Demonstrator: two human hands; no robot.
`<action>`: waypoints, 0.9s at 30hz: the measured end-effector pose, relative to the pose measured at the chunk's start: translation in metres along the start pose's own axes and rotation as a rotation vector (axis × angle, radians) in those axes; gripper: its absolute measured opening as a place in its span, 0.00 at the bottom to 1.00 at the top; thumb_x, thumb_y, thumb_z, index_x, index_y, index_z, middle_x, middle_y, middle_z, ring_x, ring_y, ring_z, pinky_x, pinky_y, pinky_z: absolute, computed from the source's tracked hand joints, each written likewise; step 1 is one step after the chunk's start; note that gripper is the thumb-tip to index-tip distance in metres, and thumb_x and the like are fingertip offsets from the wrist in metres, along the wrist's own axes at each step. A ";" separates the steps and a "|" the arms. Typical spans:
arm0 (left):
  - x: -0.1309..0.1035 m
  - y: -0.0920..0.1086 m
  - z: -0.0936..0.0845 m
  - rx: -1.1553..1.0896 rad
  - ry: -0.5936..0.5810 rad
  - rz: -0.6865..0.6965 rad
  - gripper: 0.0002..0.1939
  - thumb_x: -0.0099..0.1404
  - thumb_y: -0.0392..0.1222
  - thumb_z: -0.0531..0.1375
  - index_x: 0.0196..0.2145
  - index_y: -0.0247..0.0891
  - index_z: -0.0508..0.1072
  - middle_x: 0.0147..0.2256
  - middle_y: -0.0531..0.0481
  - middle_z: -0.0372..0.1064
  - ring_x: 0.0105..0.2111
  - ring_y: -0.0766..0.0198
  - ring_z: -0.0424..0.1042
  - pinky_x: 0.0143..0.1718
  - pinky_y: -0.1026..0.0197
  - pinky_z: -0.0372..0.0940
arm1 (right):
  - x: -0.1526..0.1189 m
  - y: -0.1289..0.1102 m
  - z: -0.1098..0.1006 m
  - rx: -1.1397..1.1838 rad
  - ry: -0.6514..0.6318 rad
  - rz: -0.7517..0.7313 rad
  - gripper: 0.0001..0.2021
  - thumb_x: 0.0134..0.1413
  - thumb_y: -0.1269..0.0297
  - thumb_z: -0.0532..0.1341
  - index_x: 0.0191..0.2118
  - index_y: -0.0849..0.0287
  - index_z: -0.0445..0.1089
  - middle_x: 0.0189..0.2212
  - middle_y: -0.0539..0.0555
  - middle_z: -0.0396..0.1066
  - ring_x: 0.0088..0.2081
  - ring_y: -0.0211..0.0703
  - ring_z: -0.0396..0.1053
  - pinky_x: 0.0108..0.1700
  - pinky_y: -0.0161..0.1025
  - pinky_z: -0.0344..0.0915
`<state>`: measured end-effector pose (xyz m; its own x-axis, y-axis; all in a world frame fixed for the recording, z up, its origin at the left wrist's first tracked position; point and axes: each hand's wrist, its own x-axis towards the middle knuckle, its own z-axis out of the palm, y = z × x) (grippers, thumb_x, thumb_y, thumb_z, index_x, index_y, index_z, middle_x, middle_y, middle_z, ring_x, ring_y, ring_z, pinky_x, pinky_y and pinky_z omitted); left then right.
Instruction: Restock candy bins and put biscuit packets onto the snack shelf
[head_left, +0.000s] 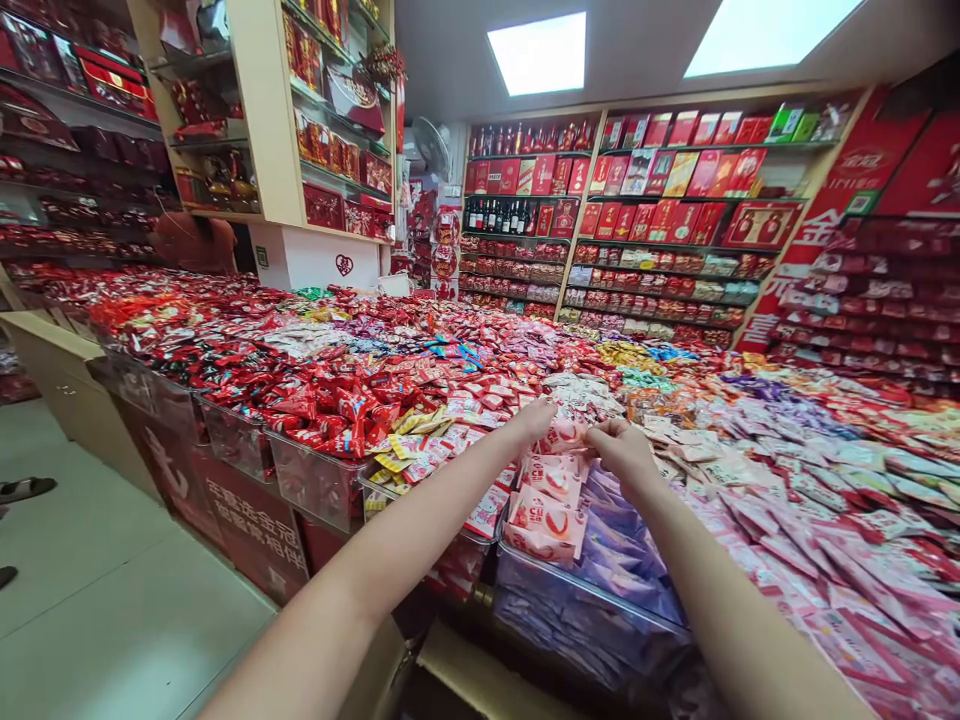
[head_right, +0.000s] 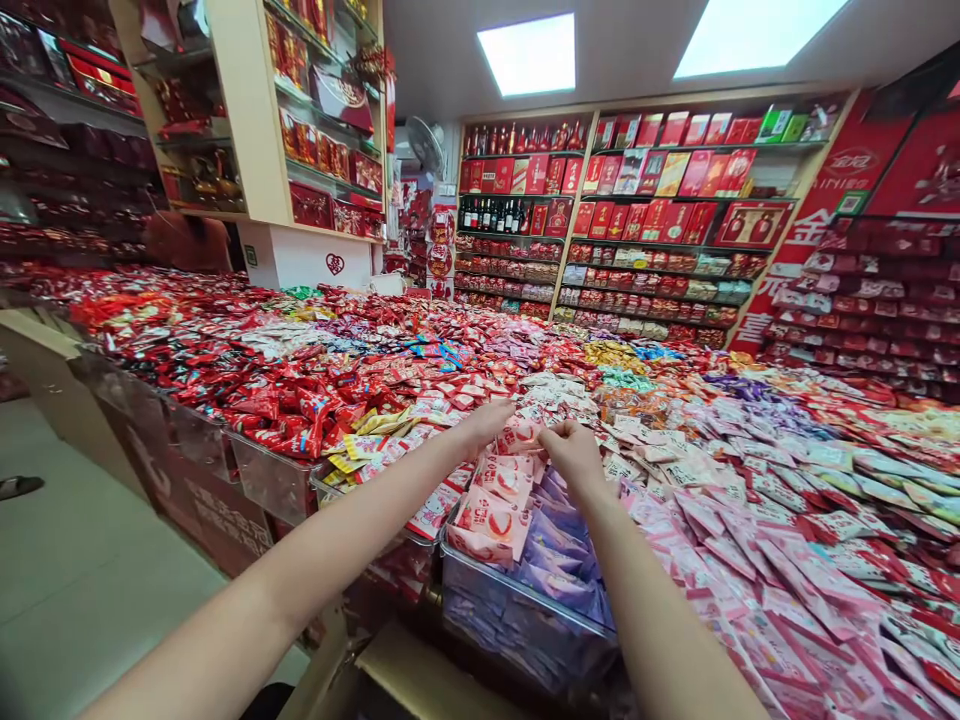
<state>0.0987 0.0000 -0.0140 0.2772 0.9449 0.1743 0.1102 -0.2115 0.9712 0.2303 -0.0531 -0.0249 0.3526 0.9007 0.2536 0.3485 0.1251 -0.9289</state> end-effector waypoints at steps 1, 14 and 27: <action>-0.004 0.001 0.000 -0.004 -0.007 -0.034 0.21 0.57 0.43 0.57 0.48 0.35 0.66 0.47 0.41 0.68 0.40 0.56 0.70 0.39 0.53 0.65 | 0.000 0.000 -0.001 -0.055 -0.002 -0.015 0.05 0.34 0.65 0.57 0.18 0.58 0.59 0.12 0.44 0.58 0.15 0.32 0.55 0.17 0.31 0.49; -0.016 0.006 -0.005 -0.087 -0.033 -0.148 0.37 0.53 0.42 0.56 0.60 0.43 0.50 0.58 0.39 0.53 0.43 0.53 0.69 0.32 0.57 0.67 | 0.000 -0.004 -0.010 -0.351 -0.150 0.023 0.12 0.43 0.54 0.58 0.27 0.59 0.62 0.19 0.51 0.66 0.19 0.37 0.62 0.19 0.32 0.55; -0.012 0.008 -0.004 0.062 -0.004 -0.057 0.29 0.60 0.45 0.53 0.58 0.35 0.55 0.60 0.38 0.51 0.58 0.51 0.53 0.56 0.52 0.48 | 0.012 0.018 -0.012 -0.402 -0.146 -0.114 0.05 0.38 0.63 0.62 0.21 0.57 0.65 0.17 0.52 0.69 0.22 0.41 0.67 0.23 0.35 0.60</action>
<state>0.0919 -0.0124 -0.0076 0.2730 0.9547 0.1187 0.1842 -0.1729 0.9676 0.2511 -0.0445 -0.0357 0.1762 0.9434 0.2811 0.6987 0.0813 -0.7108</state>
